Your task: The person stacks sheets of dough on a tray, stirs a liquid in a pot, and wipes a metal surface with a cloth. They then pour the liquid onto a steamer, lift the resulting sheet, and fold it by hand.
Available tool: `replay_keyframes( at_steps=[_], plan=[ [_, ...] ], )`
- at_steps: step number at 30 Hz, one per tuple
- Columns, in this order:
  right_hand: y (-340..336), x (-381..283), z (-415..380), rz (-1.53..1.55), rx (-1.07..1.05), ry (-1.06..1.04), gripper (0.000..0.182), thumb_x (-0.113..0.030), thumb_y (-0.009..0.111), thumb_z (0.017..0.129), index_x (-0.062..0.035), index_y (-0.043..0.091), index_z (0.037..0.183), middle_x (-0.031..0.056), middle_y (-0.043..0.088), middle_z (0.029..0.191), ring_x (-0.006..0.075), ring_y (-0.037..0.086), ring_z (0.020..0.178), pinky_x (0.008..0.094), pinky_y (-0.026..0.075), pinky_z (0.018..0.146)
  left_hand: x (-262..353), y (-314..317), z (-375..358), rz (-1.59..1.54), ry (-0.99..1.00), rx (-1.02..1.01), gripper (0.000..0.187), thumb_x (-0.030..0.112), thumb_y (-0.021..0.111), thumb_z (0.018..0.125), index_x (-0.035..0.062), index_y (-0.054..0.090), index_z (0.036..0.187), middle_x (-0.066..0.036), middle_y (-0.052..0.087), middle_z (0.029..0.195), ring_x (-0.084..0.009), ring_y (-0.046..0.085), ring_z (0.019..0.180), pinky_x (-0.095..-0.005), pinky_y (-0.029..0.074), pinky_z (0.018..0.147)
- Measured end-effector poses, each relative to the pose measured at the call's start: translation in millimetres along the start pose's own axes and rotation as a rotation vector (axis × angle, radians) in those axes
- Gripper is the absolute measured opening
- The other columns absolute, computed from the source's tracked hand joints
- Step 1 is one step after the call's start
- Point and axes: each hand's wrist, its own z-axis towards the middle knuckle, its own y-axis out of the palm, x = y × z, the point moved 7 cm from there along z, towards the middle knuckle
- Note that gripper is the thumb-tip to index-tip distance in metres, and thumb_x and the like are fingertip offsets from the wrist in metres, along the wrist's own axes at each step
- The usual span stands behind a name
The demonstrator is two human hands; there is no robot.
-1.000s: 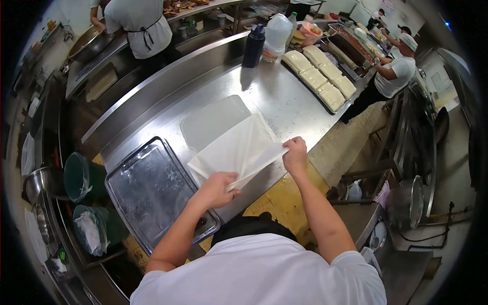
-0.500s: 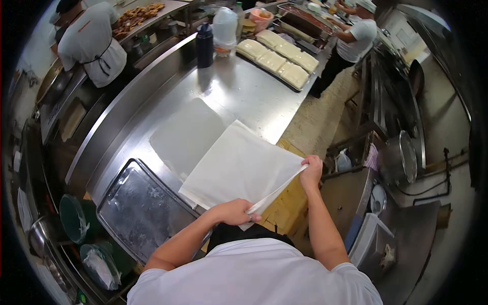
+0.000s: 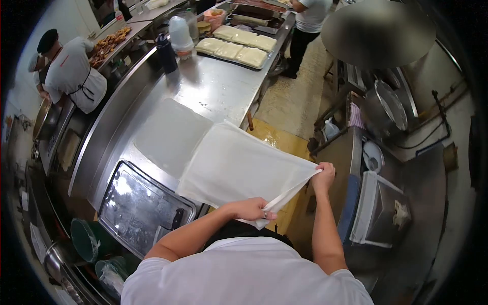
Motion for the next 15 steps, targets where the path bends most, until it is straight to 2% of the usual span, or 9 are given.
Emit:
replay_keyframes(
  at_steps=[4,8,11,14,15],
  plan=[
    [-41,29,-23,0.003,0.044,0.059,0.009,0.000,0.066,0.075,-0.0077,0.060,0.074,0.0118,0.066,0.091,0.0359,0.060,0.091,0.0444,0.048,0.081,1,34,6,-0.068,-0.016,-0.005,0.037,0.040,0.069,0.099,0.0033,0.071,0.107,0.000,0.067,0.094,-0.0116,0.059,0.091,-0.0313,0.048,0.086],
    [-92,57,-41,-0.008,0.126,0.082,0.009,-0.001,0.065,0.076,-0.0073,0.059,0.074,0.0120,0.066,0.091,0.0359,0.060,0.092,0.0445,0.048,0.081,15,67,16,-0.089,0.041,-0.048,0.036,0.037,0.068,0.100,0.0021,0.070,0.109,-0.005,0.067,0.093,-0.0143,0.059,0.088,-0.0313,0.048,0.083],
    [-132,80,-58,0.003,0.182,0.105,0.006,-0.001,0.063,0.076,-0.0064,0.062,0.074,0.0130,0.067,0.088,0.0363,0.061,0.089,0.0453,0.048,0.079,45,67,14,0.389,-0.021,0.024,0.027,0.024,0.068,0.098,0.0034,0.071,0.116,-0.011,0.073,0.096,-0.0186,0.067,0.091,-0.0357,0.053,0.083],
    [-148,109,-97,0.001,0.064,0.267,0.007,0.000,0.061,0.076,-0.0054,0.065,0.074,0.0145,0.068,0.084,0.0368,0.063,0.085,0.0461,0.049,0.077,45,29,24,1.002,-0.207,-0.007,0.033,0.006,0.066,0.090,0.0059,0.071,0.123,-0.017,0.075,0.100,-0.0236,0.073,0.094,-0.0387,0.057,0.080],
    [-152,105,-111,-0.002,0.014,0.222,0.010,0.001,0.060,0.076,-0.0052,0.068,0.075,0.0159,0.069,0.081,0.0371,0.064,0.083,0.0463,0.050,0.076,43,10,31,0.885,-0.262,0.057,0.040,-0.001,0.064,0.085,0.0048,0.071,0.124,-0.017,0.076,0.100,-0.0245,0.074,0.094,-0.0389,0.058,0.077]
  ],
)
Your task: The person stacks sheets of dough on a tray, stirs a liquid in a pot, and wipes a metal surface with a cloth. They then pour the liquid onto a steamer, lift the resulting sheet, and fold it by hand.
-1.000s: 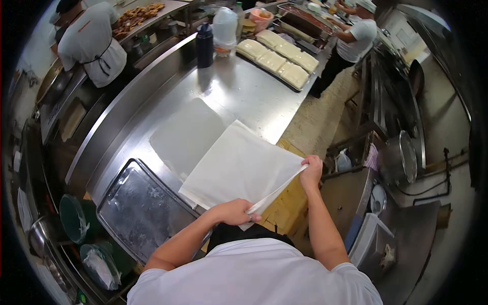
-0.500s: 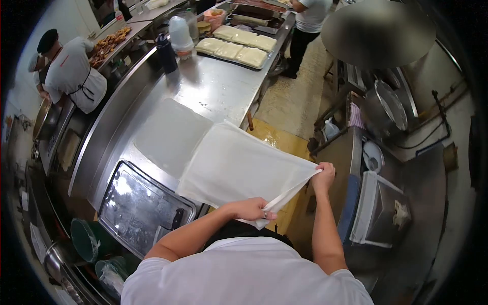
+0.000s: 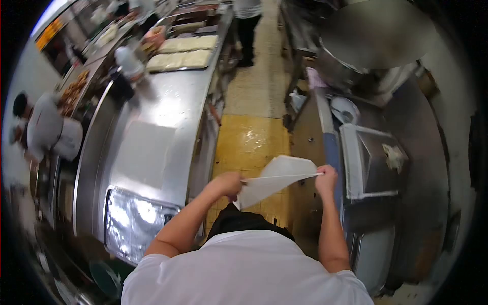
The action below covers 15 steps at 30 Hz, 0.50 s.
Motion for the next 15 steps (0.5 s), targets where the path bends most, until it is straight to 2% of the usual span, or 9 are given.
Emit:
replay_keyframes(
  at_steps=[1,3,5,7,8,11,13,14,15],
  plan=[
    [-4,-2,-18,0.039,-0.009,0.029,0.011,0.001,0.059,0.076,-0.0048,0.068,0.075,0.0164,0.069,0.084,0.0375,0.065,0.085,0.0461,0.050,0.077,-13,-11,12,-0.113,-0.068,0.014,0.048,-0.007,0.063,0.079,0.0038,0.070,0.126,-0.017,0.077,0.099,-0.0255,0.075,0.093,-0.0391,0.059,0.074],
    [-6,7,-60,0.071,-0.040,0.189,0.011,0.001,0.059,0.076,-0.0031,0.069,0.076,0.0185,0.068,0.084,0.0399,0.064,0.086,0.0472,0.051,0.077,-26,-28,34,-0.653,-0.117,0.159,0.049,-0.009,0.060,0.079,0.0013,0.070,0.126,-0.018,0.077,0.099,-0.0250,0.075,0.092,-0.0362,0.060,0.073],
    [-12,-4,-99,0.077,-0.132,0.282,0.011,-0.001,0.060,0.076,-0.0030,0.071,0.080,0.0218,0.069,0.086,0.0409,0.067,0.085,0.0467,0.053,0.076,-14,-34,69,-0.894,0.168,0.257,0.044,-0.007,0.050,0.086,-0.0032,0.069,0.126,-0.021,0.073,0.113,-0.0270,0.071,0.103,-0.0369,0.059,0.084],
    [-14,-6,-132,0.085,-0.307,0.455,0.016,-0.005,0.063,0.078,-0.0037,0.076,0.088,0.0236,0.071,0.091,0.0414,0.069,0.086,0.0452,0.054,0.076,-1,-34,103,-1.307,0.341,0.222,0.044,-0.007,0.044,0.088,-0.0042,0.069,0.125,-0.022,0.069,0.122,-0.0290,0.068,0.112,-0.0379,0.057,0.091],
    [-15,-8,-144,0.045,-0.388,0.506,0.019,-0.007,0.064,0.079,-0.0045,0.076,0.093,0.0237,0.072,0.092,0.0402,0.070,0.087,0.0446,0.054,0.077,18,-32,110,-1.452,0.379,0.131,0.034,-0.003,0.043,0.090,-0.0045,0.072,0.109,-0.022,0.067,0.121,-0.0294,0.066,0.111,-0.0398,0.056,0.092],
    [-23,-25,-169,0.025,-0.551,0.666,0.034,-0.009,0.066,0.080,-0.0046,0.074,0.112,0.0233,0.073,0.100,0.0361,0.072,0.093,0.0425,0.055,0.082,70,-8,137,-1.747,0.332,-0.150,0.023,0.004,0.045,0.090,0.0004,0.068,0.089,-0.017,0.067,0.102,-0.0260,0.066,0.097,-0.0390,0.055,0.084],
    [-36,-48,-164,0.119,-0.534,0.773,0.048,-0.005,0.065,0.079,-0.0014,0.069,0.126,0.0222,0.073,0.111,0.0327,0.072,0.101,0.0408,0.055,0.088,108,8,146,-1.508,0.380,-0.284,0.019,0.008,0.046,0.089,0.0024,0.065,0.090,-0.012,0.064,0.096,-0.0229,0.063,0.092,-0.0353,0.051,0.081],
    [-30,-33,-168,0.197,-0.419,0.707,0.061,-0.007,0.067,0.080,-0.0018,0.058,0.140,0.0186,0.067,0.130,0.0288,0.068,0.114,0.0394,0.053,0.096,125,19,148,-1.391,0.407,-0.345,0.018,0.009,0.047,0.088,0.0034,0.063,0.091,-0.010,0.063,0.092,-0.0213,0.061,0.089,-0.0334,0.049,0.080],
    [-44,-49,-157,0.228,-0.244,0.619,0.064,-0.007,0.069,0.080,-0.0020,0.055,0.143,0.0168,0.063,0.138,0.0265,0.065,0.120,0.0383,0.051,0.100,142,31,146,-1.276,0.432,-0.402,0.016,0.011,0.047,0.087,0.0043,0.062,0.091,-0.008,0.061,0.089,-0.0198,0.060,0.086,-0.0316,0.047,0.079]
  ],
)
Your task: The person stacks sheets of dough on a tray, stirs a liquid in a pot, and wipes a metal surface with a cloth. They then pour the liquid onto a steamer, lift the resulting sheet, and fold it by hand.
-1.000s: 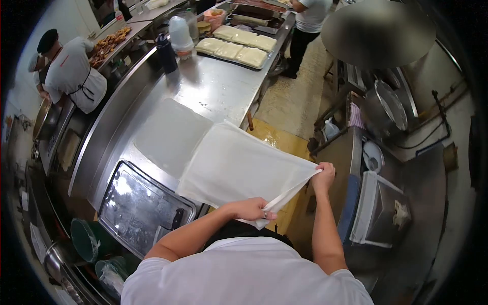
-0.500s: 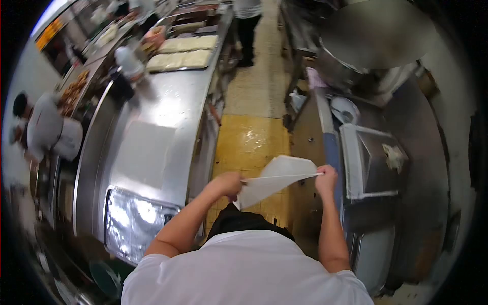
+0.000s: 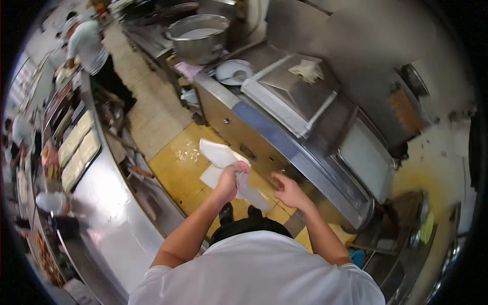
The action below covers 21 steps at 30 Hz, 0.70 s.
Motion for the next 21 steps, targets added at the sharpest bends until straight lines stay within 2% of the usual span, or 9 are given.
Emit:
replay_keyframes(
  at_steps=[1,4,5,8,10,13,14,17,21],
  plan=[
    [-10,-27,-1,0.058,0.147,-0.116,0.067,-0.007,0.070,0.080,-0.0023,0.052,0.145,0.0150,0.058,0.145,0.0241,0.062,0.125,0.0373,0.049,0.103,2,27,3,0.188,-0.042,-0.071,0.016,0.006,0.050,0.085,0.0039,0.062,0.096,-0.006,0.060,0.088,-0.0177,0.058,0.087,-0.0305,0.047,0.083],
    [-20,-67,1,0.123,0.250,-0.374,0.067,-0.007,0.073,0.082,-0.0037,0.052,0.145,0.0124,0.050,0.153,0.0216,0.055,0.132,0.0349,0.046,0.108,29,127,-20,0.602,0.079,-0.429,0.010,-0.003,0.059,0.083,0.0047,0.060,0.089,-0.002,0.058,0.089,-0.0145,0.058,0.085,-0.0312,0.048,0.077],
    [-20,-66,0,0.136,0.201,-0.247,0.062,-0.010,0.074,0.082,-0.0042,0.055,0.141,0.0148,0.055,0.145,0.0236,0.058,0.129,0.0364,0.047,0.105,44,155,-29,0.783,0.110,-0.516,0.022,-0.012,0.061,0.079,0.0061,0.060,0.092,0.000,0.058,0.088,-0.0123,0.057,0.085,-0.0272,0.047,0.076],
    [-22,-39,-15,0.211,0.110,0.052,0.049,-0.016,0.076,0.082,-0.0057,0.065,0.129,0.0191,0.069,0.124,0.0282,0.065,0.119,0.0395,0.051,0.099,76,201,-32,0.737,0.115,-0.608,0.024,-0.013,0.061,0.080,0.0066,0.059,0.092,0.002,0.057,0.088,-0.0102,0.057,0.085,-0.0246,0.046,0.076],
    [-27,8,-27,0.279,0.124,0.152,0.041,-0.018,0.076,0.082,-0.0067,0.070,0.121,0.0179,0.073,0.114,0.0294,0.069,0.110,0.0396,0.052,0.096,96,222,-18,0.719,0.215,-0.608,0.024,-0.014,0.063,0.081,0.0070,0.058,0.092,0.003,0.057,0.089,-0.0093,0.057,0.085,-0.0236,0.046,0.075],
    [-79,68,-78,0.049,0.310,0.330,0.034,-0.019,0.075,0.081,-0.0054,0.074,0.113,0.0182,0.075,0.101,0.0315,0.072,0.096,0.0407,0.054,0.091,118,256,6,0.808,0.392,-0.524,0.023,-0.012,0.066,0.082,0.0080,0.057,0.090,0.004,0.057,0.089,-0.0084,0.056,0.085,-0.0229,0.046,0.075],
    [-103,85,-99,0.024,0.362,0.371,0.036,-0.019,0.075,0.081,-0.0052,0.073,0.113,0.0187,0.075,0.101,0.0317,0.072,0.095,0.0410,0.055,0.089,128,275,9,0.954,0.572,-0.484,0.023,-0.011,0.068,0.083,0.0090,0.058,0.090,0.004,0.058,0.090,-0.0081,0.057,0.086,-0.0232,0.046,0.077],
    [-195,100,-165,-0.035,0.476,0.508,0.034,-0.019,0.075,0.081,-0.0032,0.073,0.111,0.0205,0.074,0.100,0.0328,0.072,0.093,0.0416,0.056,0.084,125,317,41,0.822,0.594,-0.436,0.031,-0.008,0.072,0.083,0.0089,0.064,0.107,0.002,0.062,0.094,-0.0088,0.058,0.087,-0.0243,0.048,0.078],
    [-327,128,-236,0.032,0.864,0.365,0.023,-0.013,0.075,0.083,-0.0001,0.074,0.102,0.0156,0.075,0.092,0.0230,0.071,0.085,0.0376,0.055,0.077,121,387,100,0.762,0.665,-0.381,0.053,-0.002,0.079,0.084,0.0037,0.059,0.133,-0.007,0.070,0.108,-0.0144,0.066,0.095,-0.0290,0.055,0.082]
  ],
)
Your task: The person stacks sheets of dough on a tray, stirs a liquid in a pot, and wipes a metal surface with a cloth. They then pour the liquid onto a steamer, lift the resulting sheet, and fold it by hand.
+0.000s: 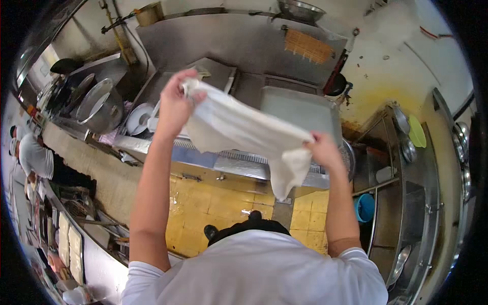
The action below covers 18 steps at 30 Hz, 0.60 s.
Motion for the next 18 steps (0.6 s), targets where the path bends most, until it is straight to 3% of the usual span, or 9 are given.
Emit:
replay_keyframes(
  at_steps=[2,3,4,9,11,12,15,17,18],
  plan=[
    [-69,-34,16,0.001,0.107,-0.062,0.019,-0.010,0.074,0.084,0.0011,0.073,0.100,0.0116,0.074,0.088,0.0181,0.068,0.081,0.0348,0.053,0.076,16,26,32,-0.069,-0.030,0.086,0.056,-0.004,0.075,0.087,0.0003,0.053,0.138,-0.009,0.070,0.111,-0.0170,0.067,0.097,-0.0299,0.055,0.087],
    [-94,-43,24,0.025,0.189,-0.108,0.012,-0.005,0.069,0.088,0.0013,0.070,0.098,0.0034,0.067,0.079,0.0115,0.060,0.068,0.0290,0.049,0.063,13,36,51,-0.169,-0.019,0.110,0.056,-0.004,0.074,0.089,-0.0002,0.052,0.140,-0.009,0.070,0.113,-0.0180,0.068,0.098,-0.0304,0.055,0.088],
    [-117,-45,33,0.047,0.233,-0.115,0.016,-0.009,0.071,0.087,0.0018,0.072,0.099,0.0111,0.073,0.085,0.0175,0.066,0.079,0.0349,0.052,0.074,13,45,66,-0.253,-0.018,0.136,0.058,-0.004,0.076,0.087,-0.0016,0.051,0.139,-0.010,0.071,0.113,-0.0184,0.068,0.099,-0.0311,0.056,0.089],
    [-179,-24,61,-0.014,0.440,-0.173,0.016,-0.006,0.067,0.088,0.0000,0.073,0.101,0.0133,0.074,0.090,0.0221,0.068,0.081,0.0356,0.053,0.076,9,89,116,-0.516,-0.006,0.122,0.046,-0.008,0.068,0.091,-0.0023,0.053,0.134,-0.012,0.071,0.115,-0.0189,0.068,0.102,-0.0313,0.055,0.091],
    [-179,20,78,-0.032,0.460,-0.181,0.018,-0.005,0.066,0.088,-0.0005,0.074,0.104,0.0147,0.075,0.093,0.0237,0.070,0.085,0.0362,0.053,0.078,-19,115,124,-0.449,-0.068,0.067,0.037,-0.006,0.065,0.093,-0.0014,0.058,0.129,-0.010,0.071,0.114,-0.0177,0.068,0.101,-0.0303,0.054,0.090],
    [-174,49,86,-0.001,0.416,-0.121,0.028,-0.006,0.067,0.087,0.0002,0.073,0.113,0.0198,0.075,0.104,0.0303,0.072,0.098,0.0384,0.054,0.088,-37,128,123,-0.415,-0.099,0.037,0.033,-0.005,0.064,0.094,-0.0009,0.060,0.127,-0.009,0.071,0.113,-0.0170,0.067,0.101,-0.0298,0.054,0.089],
    [-140,133,95,-0.180,0.440,0.036,0.039,-0.010,0.070,0.084,0.0019,0.070,0.120,0.0242,0.072,0.116,0.0362,0.069,0.112,0.0407,0.052,0.098,-94,180,99,-0.029,-0.102,-0.105,0.015,0.004,0.068,0.095,0.0035,0.073,0.109,-0.001,0.073,0.098,-0.0113,0.064,0.088,-0.0284,0.052,0.083],
    [-111,151,86,-0.157,0.337,0.160,0.047,-0.015,0.073,0.082,0.0022,0.068,0.125,0.0261,0.068,0.124,0.0404,0.064,0.121,0.0420,0.048,0.107,-157,221,79,0.060,-0.157,-0.270,0.013,0.011,0.071,0.095,0.0029,0.076,0.103,-0.003,0.074,0.091,-0.0116,0.064,0.082,-0.0297,0.053,0.077],
    [-94,156,83,-0.187,0.311,0.168,0.048,-0.017,0.072,0.082,0.0014,0.067,0.126,0.0262,0.067,0.126,0.0401,0.063,0.122,0.0419,0.048,0.107,-176,238,70,0.243,-0.056,-0.319,0.016,0.014,0.073,0.093,-0.0001,0.076,0.101,-0.007,0.075,0.087,-0.0132,0.065,0.078,-0.0313,0.053,0.073]
  ],
)
